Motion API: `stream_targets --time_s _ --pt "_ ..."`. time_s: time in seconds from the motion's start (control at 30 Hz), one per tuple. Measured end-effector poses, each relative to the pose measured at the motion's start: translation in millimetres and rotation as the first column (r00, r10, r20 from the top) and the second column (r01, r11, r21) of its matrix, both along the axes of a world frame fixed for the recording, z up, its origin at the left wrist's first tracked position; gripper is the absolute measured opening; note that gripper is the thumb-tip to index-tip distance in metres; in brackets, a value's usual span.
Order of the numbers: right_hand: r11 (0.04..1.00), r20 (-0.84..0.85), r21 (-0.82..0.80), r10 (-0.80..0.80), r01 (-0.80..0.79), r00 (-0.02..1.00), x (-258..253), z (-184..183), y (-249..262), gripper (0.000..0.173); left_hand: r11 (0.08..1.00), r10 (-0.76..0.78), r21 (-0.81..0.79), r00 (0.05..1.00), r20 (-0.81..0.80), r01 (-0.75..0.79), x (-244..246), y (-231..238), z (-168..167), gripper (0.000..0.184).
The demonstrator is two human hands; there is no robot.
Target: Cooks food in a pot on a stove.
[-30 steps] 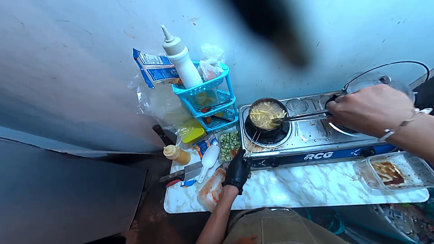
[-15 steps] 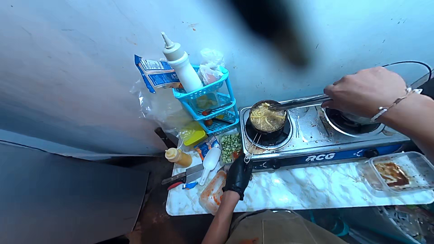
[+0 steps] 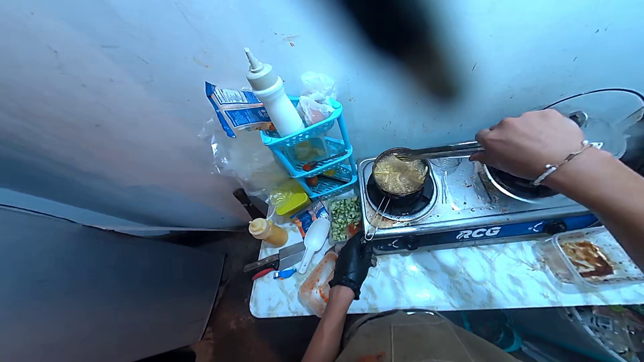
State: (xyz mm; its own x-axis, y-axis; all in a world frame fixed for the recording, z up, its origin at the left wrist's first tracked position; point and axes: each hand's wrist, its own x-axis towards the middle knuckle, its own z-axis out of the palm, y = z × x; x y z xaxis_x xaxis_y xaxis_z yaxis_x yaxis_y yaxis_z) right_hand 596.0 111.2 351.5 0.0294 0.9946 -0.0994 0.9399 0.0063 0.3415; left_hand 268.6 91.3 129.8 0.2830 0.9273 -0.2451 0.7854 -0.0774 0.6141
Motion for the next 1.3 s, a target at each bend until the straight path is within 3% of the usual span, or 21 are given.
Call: stream_targets --time_s 0.17,0.4,0.87,1.3 --pt "0.999 -0.068 0.04 0.037 -0.034 0.997 -21.9 -15.0 -8.3 0.04 1.0 -0.005 0.007 1.0 -0.001 0.005 3.5 -1.4 0.8 0.042" --pt "0.998 -0.106 -0.042 0.044 -0.049 0.993 -29.3 -38.5 -2.4 0.036 1.0 -0.014 0.009 1.0 -0.024 0.014 2.9 -0.5 3.5 0.042" --pt "0.993 0.096 -0.046 -0.106 0.111 0.99 -8.2 28.5 -32.9 0.036 1.0 -0.003 0.022 1.0 -0.027 0.004 9.8 1.4 -1.9 0.05" --pt "0.991 0.015 -0.109 -0.078 0.079 0.997 -9.0 -18.0 -2.9 0.035 1.0 -0.013 0.003 0.999 -0.051 0.014 11.6 3.9 3.0 0.048"
